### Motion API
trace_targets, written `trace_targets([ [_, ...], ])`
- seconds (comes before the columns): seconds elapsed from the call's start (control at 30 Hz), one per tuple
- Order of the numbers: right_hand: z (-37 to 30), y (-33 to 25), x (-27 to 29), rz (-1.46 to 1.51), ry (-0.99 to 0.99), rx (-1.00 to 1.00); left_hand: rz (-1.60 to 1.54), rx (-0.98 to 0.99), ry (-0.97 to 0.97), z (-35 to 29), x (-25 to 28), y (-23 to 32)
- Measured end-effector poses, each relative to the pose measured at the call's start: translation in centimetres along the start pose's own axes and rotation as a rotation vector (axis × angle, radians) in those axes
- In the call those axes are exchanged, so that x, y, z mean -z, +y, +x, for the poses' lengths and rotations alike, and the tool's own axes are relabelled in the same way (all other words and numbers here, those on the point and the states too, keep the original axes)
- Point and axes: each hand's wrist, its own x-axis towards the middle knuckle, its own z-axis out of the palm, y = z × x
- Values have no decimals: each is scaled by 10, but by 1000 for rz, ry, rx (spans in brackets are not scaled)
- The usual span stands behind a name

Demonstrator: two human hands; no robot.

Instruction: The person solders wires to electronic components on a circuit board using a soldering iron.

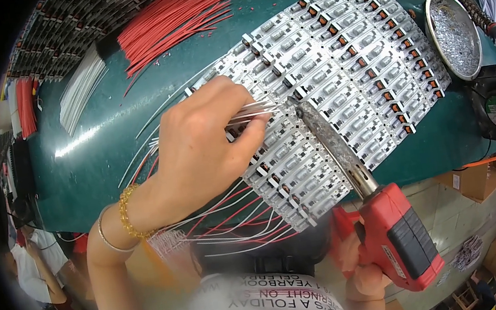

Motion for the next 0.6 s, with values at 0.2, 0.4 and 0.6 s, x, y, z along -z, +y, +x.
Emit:
trace_targets([
  [0.2, 1, -3, -2, -17, 45, 13, -44, 3, -22, 0, 5, 3],
  [0.4, -1, -3, 4, 106, 26, -15, -113, -104, 126, 1, 17, -3],
  [0.6, -9, -10, 10, 168, 39, -21, -291, 206, -107, -1, 25, 22],
])
